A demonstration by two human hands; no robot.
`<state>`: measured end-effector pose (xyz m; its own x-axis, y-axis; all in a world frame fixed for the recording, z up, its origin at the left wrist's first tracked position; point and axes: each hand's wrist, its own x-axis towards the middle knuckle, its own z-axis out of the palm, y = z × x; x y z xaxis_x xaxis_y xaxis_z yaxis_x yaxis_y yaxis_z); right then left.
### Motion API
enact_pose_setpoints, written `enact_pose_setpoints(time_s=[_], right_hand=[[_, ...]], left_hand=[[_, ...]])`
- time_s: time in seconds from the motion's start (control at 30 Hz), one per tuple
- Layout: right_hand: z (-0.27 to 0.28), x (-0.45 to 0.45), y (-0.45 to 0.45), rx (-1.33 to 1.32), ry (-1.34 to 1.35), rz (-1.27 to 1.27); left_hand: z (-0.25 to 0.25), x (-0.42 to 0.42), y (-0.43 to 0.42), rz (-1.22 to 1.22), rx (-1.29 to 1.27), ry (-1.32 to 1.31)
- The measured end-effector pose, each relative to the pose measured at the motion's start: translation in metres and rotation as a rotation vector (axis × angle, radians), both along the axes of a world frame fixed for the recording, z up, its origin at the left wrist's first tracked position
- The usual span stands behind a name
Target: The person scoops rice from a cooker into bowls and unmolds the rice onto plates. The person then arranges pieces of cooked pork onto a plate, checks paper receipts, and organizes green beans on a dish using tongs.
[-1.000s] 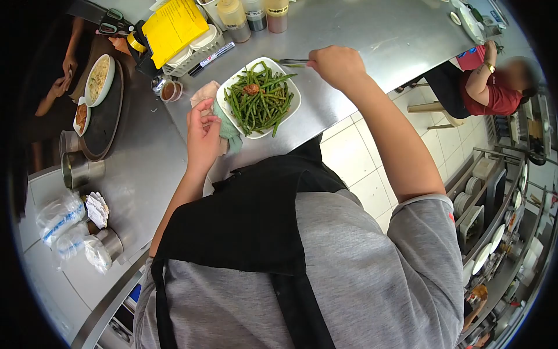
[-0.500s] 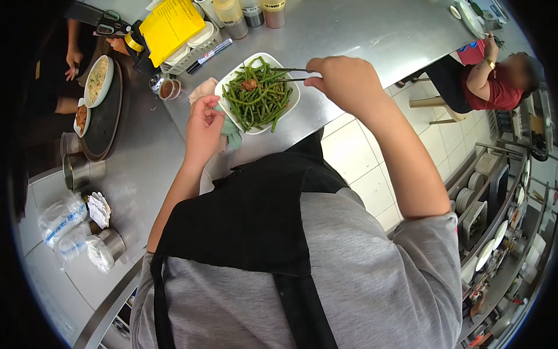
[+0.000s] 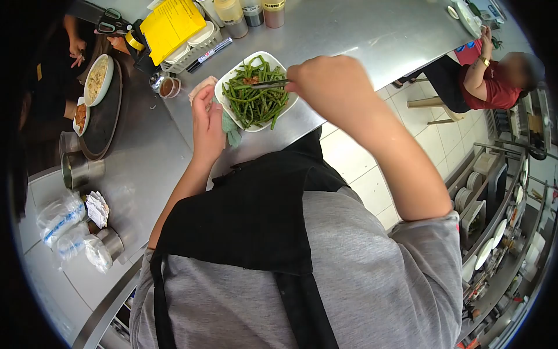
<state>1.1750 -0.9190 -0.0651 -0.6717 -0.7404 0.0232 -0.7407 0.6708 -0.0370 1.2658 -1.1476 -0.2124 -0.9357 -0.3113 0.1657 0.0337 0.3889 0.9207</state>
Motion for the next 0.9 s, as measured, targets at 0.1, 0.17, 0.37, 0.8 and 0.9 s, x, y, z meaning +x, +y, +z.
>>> enact_pose_setpoints(time_s=[0.1, 0.17, 0.37, 0.8, 0.9], right_hand=[[-0.013, 0.003, -0.004, -0.072, 0.006, -0.033], [0.002, 0.011, 0.006, -0.032, -0.017, 0.0], [-0.012, 0.019, 0.017, 0.202, 0.051, 0.164], [0.03, 0.02, 0.025, -0.111, -0.043, 0.091], [0.014, 0.029, -0.001, -0.128, 0.046, 0.043]], left_hand=[[0.002, -0.001, 0.002, -0.019, 0.054, 0.084], [0.009, 0.003, -0.003, -0.017, -0.093, 0.037], [0.011, 0.015, -0.01, -0.071, -0.218, -0.067], [0.016, 0.019, 0.011, -0.218, -0.53, 0.008], [0.017, 0.016, 0.017, -0.19, -0.573, 0.041]])
